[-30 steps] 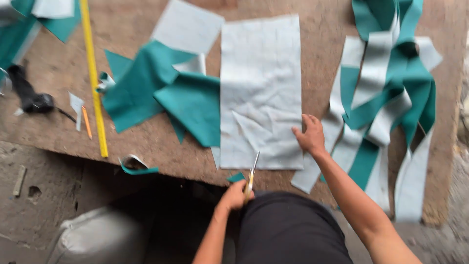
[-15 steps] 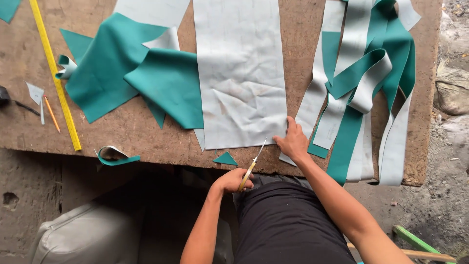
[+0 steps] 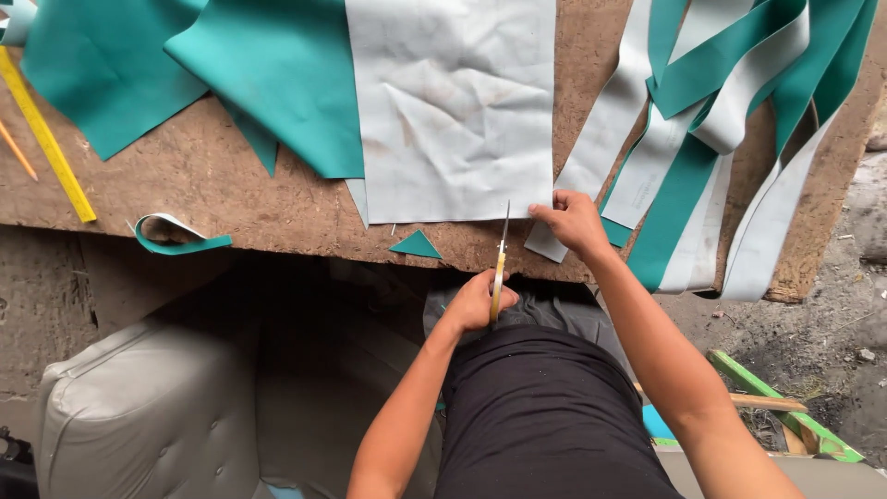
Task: Cutting long strips of upholstery fabric using scissors on a wooden workbench.
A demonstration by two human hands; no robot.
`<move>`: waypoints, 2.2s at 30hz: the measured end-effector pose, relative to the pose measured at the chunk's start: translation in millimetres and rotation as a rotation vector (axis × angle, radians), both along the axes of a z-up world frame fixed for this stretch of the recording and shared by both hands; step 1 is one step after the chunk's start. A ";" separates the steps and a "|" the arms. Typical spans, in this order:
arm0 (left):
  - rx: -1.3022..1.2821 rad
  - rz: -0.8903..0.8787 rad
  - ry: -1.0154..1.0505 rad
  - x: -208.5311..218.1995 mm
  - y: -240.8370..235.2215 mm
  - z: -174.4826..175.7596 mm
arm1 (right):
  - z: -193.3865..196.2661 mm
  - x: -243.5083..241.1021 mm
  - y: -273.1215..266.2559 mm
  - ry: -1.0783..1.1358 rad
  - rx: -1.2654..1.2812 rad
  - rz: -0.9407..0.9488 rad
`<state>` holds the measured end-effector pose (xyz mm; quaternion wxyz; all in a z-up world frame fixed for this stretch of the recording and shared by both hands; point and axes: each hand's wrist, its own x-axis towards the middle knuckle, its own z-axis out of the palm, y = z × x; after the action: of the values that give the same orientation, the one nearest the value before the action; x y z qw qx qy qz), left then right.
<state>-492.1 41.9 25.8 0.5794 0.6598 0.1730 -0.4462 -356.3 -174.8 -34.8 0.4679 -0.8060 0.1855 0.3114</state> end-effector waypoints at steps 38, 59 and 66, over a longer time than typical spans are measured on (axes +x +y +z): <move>0.049 0.137 0.019 15.7 -31.9 25.5 | 0.0 -49.7 43.4 -0.176 0.526 -0.584; 0.043 0.133 -0.112 6.7 -37.4 30.4 | -5.5 -63.4 48.1 -0.326 0.589 -0.519; 0.063 0.052 -0.145 19.9 -30.5 34.4 | -5.9 -64.3 42.3 -0.341 0.602 -0.534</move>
<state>-472.1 11.4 60.2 0.5806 0.7036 0.1618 -0.3765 -420.5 -132.5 -40.6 0.7701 -0.5972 0.2087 0.0822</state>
